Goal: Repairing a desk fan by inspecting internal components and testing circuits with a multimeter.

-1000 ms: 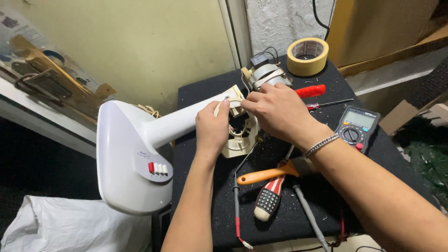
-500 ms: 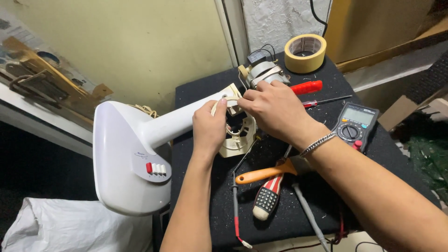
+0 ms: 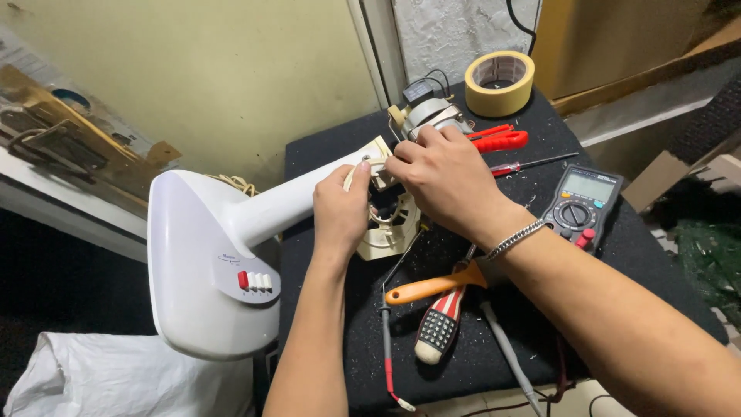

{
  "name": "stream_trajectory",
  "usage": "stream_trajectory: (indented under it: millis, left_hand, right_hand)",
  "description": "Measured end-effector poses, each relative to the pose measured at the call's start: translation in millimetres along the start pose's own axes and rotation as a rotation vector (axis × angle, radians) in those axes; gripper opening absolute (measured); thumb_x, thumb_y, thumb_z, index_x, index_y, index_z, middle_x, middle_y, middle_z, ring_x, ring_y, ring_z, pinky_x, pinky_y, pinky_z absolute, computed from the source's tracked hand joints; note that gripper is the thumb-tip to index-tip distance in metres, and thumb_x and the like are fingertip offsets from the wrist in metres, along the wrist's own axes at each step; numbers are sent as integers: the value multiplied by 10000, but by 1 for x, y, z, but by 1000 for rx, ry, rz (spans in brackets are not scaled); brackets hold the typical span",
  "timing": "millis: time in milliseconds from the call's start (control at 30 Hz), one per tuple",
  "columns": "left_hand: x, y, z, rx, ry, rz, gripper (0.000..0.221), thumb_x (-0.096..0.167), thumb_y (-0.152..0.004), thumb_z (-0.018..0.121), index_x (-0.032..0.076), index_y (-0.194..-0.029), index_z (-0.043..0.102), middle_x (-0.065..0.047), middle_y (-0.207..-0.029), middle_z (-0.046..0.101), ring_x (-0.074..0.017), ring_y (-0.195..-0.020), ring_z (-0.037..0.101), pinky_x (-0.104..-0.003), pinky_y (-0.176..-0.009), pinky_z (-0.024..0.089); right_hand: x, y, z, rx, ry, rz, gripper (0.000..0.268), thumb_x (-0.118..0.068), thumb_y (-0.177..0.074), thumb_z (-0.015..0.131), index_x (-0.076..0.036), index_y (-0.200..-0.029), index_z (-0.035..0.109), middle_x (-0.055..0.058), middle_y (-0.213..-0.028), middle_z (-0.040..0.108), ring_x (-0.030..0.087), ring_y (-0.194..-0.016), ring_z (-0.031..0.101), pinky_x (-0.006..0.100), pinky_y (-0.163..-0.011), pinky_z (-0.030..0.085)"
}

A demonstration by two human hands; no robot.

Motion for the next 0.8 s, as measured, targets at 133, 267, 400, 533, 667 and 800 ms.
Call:
stream_trajectory:
  millis: [133, 267, 400, 533, 667, 800]
  left_hand:
    - [-3, 0, 0, -6, -9, -27, 326, 299, -958, 590, 38, -846, 749, -100, -570, 630, -179, -509, 695, -274, -489, 557]
    - [3, 3, -2, 4, 23, -34, 346, 307, -966, 583, 34, -841, 753, -89, -565, 624, -172, -514, 696, -262, -499, 567]
    - [-1, -2, -7, 52, 97, -22, 494, 397, -1011, 525, 60, -679, 666, -88, -519, 619, -168, -490, 687, -235, -471, 535]
    - [11, 0, -13, 70, 259, 112, 442, 349, -1032, 544, 53, -728, 670, -85, -563, 595, -180, -490, 683, -260, -480, 569]
    - [42, 17, -3, -65, 66, 302, 178, 249, -931, 718, 78, -936, 768, -114, -618, 664, -198, -614, 719, -337, -579, 575]
    - [40, 16, 9, -159, 105, 298, 152, 235, -925, 697, 122, -998, 769, -83, -651, 714, -151, -679, 711, -302, -652, 581]
  right_hand:
    - [2, 2, -1, -3, -42, 10, 70, -190, -867, 580, -219, -861, 643, -23, -872, 663, 237, -824, 593, 366, -724, 452]
    - [9, 1, -9, 16, -40, 75, 80, -187, -873, 591, -219, -851, 662, -27, -867, 679, 215, -808, 618, 349, -707, 462]
    - [28, 5, -21, 66, -46, 207, 133, -191, -942, 555, -217, -992, 676, -22, -886, 667, 213, -792, 645, 326, -646, 488]
    - [41, 10, -30, 125, -57, 336, 175, -187, -988, 569, -222, -1120, 677, -33, -845, 623, 191, -752, 655, 285, -627, 520]
    - [48, 12, -34, 167, -79, 393, 199, -198, -1000, 596, -231, -1187, 654, -44, -868, 596, 171, -780, 655, 284, -653, 549]
    - [49, 11, -43, 186, -130, 409, 195, -184, -1010, 590, -219, -1190, 656, -37, -870, 601, 186, -789, 656, 295, -668, 548]
Point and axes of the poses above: each hand's wrist, its own y-axis away from the middle knuckle, its own z-axis out of the palm, x = y × z, the point moved 10 cm from there along -y, towards the middle knuckle
